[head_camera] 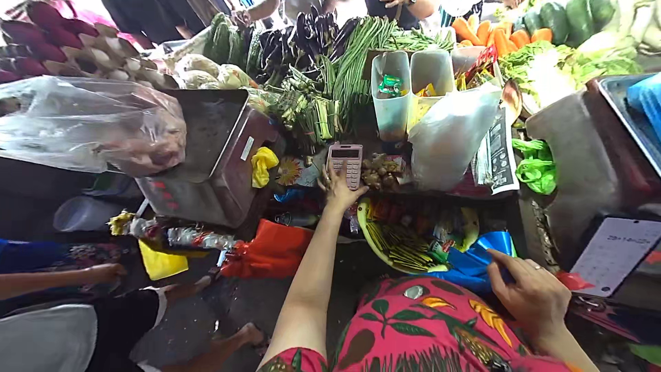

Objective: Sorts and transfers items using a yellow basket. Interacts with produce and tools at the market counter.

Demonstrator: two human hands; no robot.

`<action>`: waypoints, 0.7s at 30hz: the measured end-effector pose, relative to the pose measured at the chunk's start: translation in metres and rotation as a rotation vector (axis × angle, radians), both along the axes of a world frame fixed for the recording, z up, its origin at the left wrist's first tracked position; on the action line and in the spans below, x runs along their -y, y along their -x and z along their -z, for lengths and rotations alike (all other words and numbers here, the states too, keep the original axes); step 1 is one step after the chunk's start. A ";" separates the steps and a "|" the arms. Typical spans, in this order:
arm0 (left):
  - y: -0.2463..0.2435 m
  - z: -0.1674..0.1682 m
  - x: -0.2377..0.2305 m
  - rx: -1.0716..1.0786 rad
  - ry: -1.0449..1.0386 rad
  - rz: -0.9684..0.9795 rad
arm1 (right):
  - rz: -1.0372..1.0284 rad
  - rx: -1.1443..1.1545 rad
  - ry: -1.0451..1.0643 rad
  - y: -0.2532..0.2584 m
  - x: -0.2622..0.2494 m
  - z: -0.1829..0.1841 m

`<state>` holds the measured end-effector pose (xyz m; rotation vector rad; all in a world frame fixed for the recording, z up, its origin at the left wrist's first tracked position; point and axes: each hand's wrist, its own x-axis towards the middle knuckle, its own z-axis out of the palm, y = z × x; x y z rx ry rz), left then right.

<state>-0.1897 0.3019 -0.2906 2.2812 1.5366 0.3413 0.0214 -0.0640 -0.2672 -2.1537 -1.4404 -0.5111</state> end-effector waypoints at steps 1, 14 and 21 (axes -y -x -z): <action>0.000 0.003 -0.003 0.003 -0.031 0.056 | 0.006 0.000 0.001 0.001 0.000 0.000; -0.008 0.008 -0.014 -0.027 -0.041 0.161 | 0.051 0.000 0.002 0.004 -0.003 -0.002; -0.005 -0.017 -0.024 -0.007 0.123 0.153 | 0.051 -0.002 -0.003 0.004 -0.003 -0.001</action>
